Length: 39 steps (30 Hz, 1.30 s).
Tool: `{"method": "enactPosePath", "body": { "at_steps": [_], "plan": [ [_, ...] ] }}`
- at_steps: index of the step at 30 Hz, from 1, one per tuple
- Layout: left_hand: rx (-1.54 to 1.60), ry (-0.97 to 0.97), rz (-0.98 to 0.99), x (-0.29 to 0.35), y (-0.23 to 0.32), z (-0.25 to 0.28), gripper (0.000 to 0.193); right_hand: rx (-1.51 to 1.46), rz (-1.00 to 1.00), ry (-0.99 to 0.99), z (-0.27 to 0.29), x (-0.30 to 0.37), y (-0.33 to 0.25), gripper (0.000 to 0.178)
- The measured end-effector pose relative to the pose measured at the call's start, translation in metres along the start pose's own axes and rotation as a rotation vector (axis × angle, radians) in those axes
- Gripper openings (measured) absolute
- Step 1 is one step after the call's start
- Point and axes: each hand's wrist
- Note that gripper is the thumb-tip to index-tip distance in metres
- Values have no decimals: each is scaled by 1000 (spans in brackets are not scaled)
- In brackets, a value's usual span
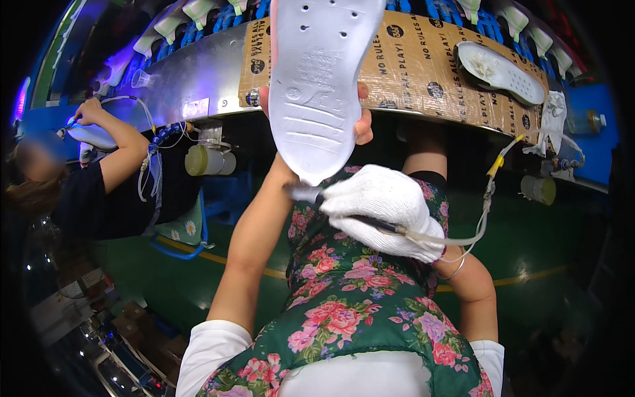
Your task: The person takes shoe soles from an overhead conveyor and applies adhesive to their surfaces and edges using a dispensing brush tool.
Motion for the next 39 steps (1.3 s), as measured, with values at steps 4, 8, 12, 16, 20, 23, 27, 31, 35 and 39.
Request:
{"method": "enactPosePath", "body": {
  "at_steps": [4, 8, 12, 16, 20, 23, 27, 31, 35, 39],
  "plan": [
    [-114, 46, 89, 2, 5, -1, 130, -99, -109, 122, 12, -3, -3, 27],
    [-222, 102, 173, -4, 13, 5, 132, 335, 155, 157, 7, 0, 3, 31],
    [-147, -128, 215, -14, 18, 19, 109, 334, 194, -16, -13, 22, -1, 38],
    [-219, -221, 294, -15, 25, 23, 109, 13, -10, 35, 7, 7, -16, 31],
    [-157, -250, 321, -16, 28, 17, 106, 248, 32, 107, 11, 4, -10, 31],
    [-123, -156, 291, -20, 22, 4, 102, 302, 122, -22, -6, 22, -5, 32],
    [-131, -164, 257, -20, 22, 4, 103, -105, -60, 49, -1, 15, -10, 31],
    [-183, -48, 230, -16, 22, -2, 104, 79, -59, 176, -2, 5, -7, 27],
    [-233, -224, 194, -20, 24, 16, 106, -30, -88, 95, -8, 8, -12, 27],
    [-86, -89, 198, -18, 25, 11, 104, 67, -150, 151, -1, -4, -12, 23]
  ]
}}
Point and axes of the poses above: each hand's wrist, its own x-axis away from the middle knuckle, its own z-axis out of the back of the hand, y = z × x, and after that the axes turned 3 degrees about -x, right-handed
